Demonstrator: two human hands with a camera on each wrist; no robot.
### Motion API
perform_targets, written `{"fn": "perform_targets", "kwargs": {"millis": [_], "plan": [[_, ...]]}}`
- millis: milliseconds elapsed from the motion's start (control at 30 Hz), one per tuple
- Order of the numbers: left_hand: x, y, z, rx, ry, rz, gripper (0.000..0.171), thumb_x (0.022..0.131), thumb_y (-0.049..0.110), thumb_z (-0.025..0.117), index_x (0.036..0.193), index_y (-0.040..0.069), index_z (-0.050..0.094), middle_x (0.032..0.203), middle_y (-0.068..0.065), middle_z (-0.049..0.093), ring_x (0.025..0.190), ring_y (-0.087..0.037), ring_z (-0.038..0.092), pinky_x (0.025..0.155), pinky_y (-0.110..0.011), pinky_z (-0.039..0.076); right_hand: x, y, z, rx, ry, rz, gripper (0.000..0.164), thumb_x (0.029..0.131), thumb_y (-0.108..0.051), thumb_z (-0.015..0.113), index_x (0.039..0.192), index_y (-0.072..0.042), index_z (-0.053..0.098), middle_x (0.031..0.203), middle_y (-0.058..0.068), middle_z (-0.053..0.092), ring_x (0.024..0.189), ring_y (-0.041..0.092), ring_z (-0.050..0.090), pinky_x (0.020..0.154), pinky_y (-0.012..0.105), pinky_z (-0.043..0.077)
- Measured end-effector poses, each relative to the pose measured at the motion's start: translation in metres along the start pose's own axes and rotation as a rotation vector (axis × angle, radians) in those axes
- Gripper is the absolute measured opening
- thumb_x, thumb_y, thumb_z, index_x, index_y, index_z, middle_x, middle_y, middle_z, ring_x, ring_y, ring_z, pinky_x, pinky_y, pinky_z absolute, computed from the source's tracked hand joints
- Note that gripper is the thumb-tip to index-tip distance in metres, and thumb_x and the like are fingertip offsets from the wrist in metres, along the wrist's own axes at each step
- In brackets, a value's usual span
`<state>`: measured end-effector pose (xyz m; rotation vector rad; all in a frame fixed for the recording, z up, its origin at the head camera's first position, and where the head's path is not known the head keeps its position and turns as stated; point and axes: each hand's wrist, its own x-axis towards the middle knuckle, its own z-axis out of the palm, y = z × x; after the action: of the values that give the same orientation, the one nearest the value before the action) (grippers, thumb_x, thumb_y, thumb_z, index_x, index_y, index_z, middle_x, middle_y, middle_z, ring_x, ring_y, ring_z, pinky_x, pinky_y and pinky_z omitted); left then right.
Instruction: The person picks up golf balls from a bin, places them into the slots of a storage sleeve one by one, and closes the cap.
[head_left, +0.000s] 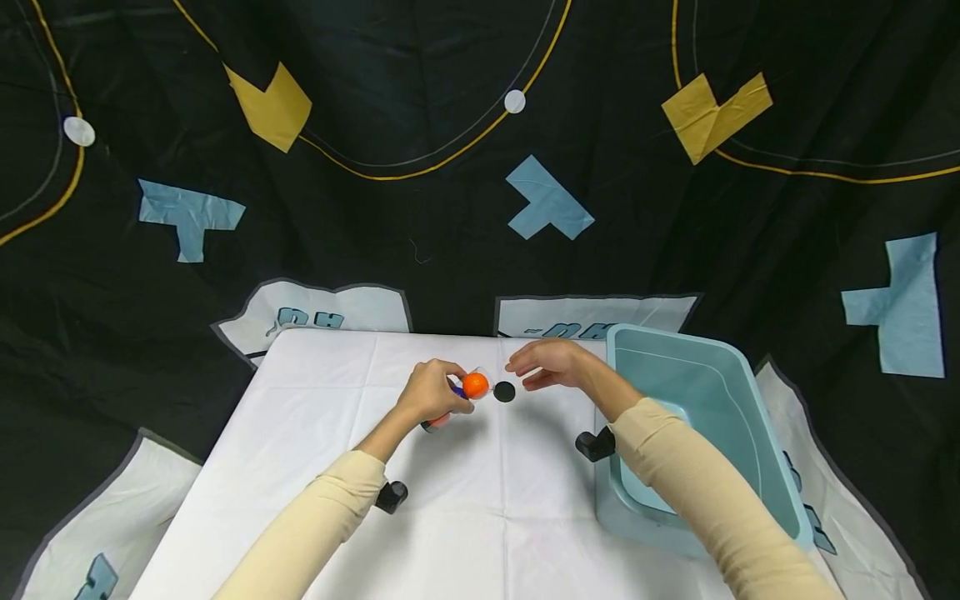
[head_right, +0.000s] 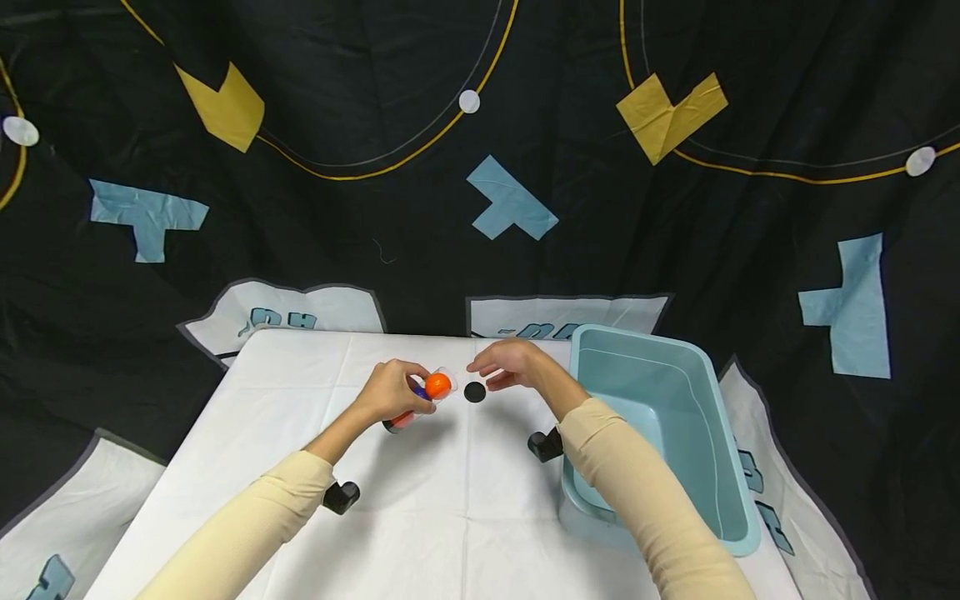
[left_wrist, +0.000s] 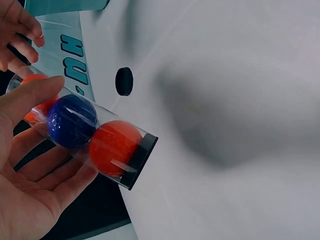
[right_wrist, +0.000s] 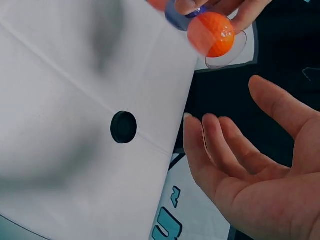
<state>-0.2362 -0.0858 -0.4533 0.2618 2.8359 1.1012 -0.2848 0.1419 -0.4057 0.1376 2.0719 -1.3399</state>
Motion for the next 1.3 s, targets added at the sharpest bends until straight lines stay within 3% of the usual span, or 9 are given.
{"fn": "perform_targets", "kwargs": {"millis": [133,300,567,733,967,1300], "plan": [[-0.003,-0.007,-0.002,-0.003,-0.002,-0.019,0.040,0.065,0.019,0.094,0.101,0.011,0.078,0.082,-0.004,0.076,0.072,-0.015,0.067,0.066,-0.028,0.054,0.008,0.004,0.004,0.015,0.070,-0.026,0.050,0.094,-0.019,0.071,0.136,0.003,0.057,0.140,0.023,0.057,0.097,0.024,0.064,0.098,0.036,0.056],[-0.007,-0.014,-0.008,-0.001,0.000,-0.046,0.041,0.067,0.018,0.093,0.103,0.010,0.078,0.086,-0.006,0.077,0.074,-0.016,0.068,0.067,-0.029,0.055,0.020,0.012,0.016,-0.020,0.267,-0.053,0.050,0.088,-0.021,0.078,0.132,-0.002,0.063,0.138,0.017,0.061,0.106,0.029,0.065,0.094,0.034,0.057],[-0.010,-0.022,-0.014,0.008,-0.002,-0.080,0.041,0.067,0.019,0.093,0.104,0.011,0.078,0.086,-0.005,0.076,0.074,-0.017,0.067,0.068,-0.029,0.056,0.039,0.028,0.045,-0.154,0.521,-0.111,0.053,0.084,-0.028,0.080,0.129,-0.006,0.065,0.136,0.019,0.062,0.129,0.038,0.050,0.104,0.048,0.047],[-0.012,-0.025,-0.015,-0.006,0.002,-0.080,0.041,0.067,0.019,0.093,0.104,0.010,0.077,0.086,-0.006,0.077,0.072,-0.016,0.068,0.065,-0.028,0.056,0.055,0.045,0.059,-0.147,0.600,-0.135,0.054,0.085,-0.033,0.079,0.128,-0.003,0.065,0.118,0.020,0.072,0.126,0.038,0.048,0.102,0.047,0.046],[-0.013,-0.029,-0.014,-0.005,-0.001,-0.088,0.040,0.068,0.019,0.093,0.104,0.010,0.077,0.089,-0.007,0.077,0.074,-0.017,0.069,0.065,-0.028,0.057,0.070,0.069,0.076,-0.143,0.693,-0.188,0.055,0.085,-0.028,0.079,0.129,0.001,0.063,0.124,0.024,0.068,0.122,0.040,0.053,0.099,0.049,0.046],[-0.013,-0.027,-0.013,-0.008,0.004,-0.080,0.041,0.068,0.017,0.093,0.105,0.009,0.077,0.088,-0.008,0.077,0.073,-0.017,0.068,0.064,-0.029,0.057,0.085,0.097,0.085,-0.142,0.744,-0.235,0.054,0.082,-0.016,0.078,0.131,0.002,0.062,0.126,0.026,0.068,0.120,0.041,0.060,0.101,0.049,0.049]]}}
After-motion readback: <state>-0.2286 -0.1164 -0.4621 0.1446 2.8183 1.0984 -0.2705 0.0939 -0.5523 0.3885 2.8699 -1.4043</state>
